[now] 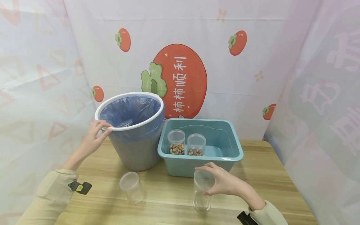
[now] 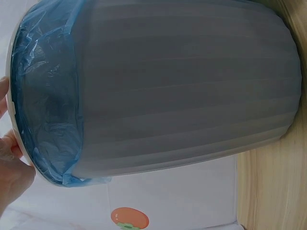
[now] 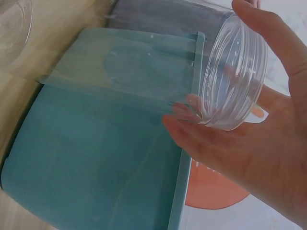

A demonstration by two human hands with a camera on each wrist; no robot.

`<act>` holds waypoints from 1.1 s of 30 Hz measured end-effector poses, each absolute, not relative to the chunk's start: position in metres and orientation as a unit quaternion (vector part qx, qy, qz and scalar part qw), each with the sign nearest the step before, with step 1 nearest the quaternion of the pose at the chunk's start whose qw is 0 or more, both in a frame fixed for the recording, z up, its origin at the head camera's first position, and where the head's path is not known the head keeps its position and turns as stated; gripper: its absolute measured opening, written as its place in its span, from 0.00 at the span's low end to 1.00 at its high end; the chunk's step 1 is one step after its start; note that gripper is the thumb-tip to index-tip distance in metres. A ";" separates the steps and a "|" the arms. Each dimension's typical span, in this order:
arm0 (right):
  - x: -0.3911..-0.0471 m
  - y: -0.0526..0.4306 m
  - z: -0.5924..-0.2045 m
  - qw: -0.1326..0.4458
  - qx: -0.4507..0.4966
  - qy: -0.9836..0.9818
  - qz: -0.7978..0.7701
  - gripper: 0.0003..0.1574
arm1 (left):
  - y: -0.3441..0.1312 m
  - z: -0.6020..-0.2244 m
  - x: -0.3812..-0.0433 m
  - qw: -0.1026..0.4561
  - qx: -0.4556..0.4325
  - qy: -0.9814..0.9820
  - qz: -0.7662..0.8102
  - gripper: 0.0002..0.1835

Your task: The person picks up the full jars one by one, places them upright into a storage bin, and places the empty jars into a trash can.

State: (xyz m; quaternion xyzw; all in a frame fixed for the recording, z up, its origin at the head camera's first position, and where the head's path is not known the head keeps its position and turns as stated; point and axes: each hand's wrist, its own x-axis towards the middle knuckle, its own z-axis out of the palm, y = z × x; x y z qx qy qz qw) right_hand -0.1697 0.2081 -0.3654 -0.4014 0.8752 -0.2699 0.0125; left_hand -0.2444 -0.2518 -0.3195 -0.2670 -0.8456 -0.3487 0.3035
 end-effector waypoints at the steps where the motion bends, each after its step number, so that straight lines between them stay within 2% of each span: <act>1: -0.170 0.208 -0.365 0.004 -0.404 0.874 -0.270 0.40 | -0.252 -0.319 -0.244 0.302 -0.268 -0.846 -0.349 0.04; 12: -0.174 0.207 -0.350 -0.045 -0.398 0.875 -0.271 0.39 | -0.251 -0.317 -0.244 0.294 -0.265 -0.851 -0.346 0.05; 21: -0.175 0.205 -0.338 -0.037 -0.377 0.880 -0.286 0.40 | -0.251 -0.317 -0.244 0.298 -0.267 -0.850 -0.342 0.05; 33: -0.179 0.203 -0.328 -0.112 -0.400 0.859 -0.300 0.42 | -0.252 -0.317 -0.244 0.294 -0.263 -0.852 -0.343 0.06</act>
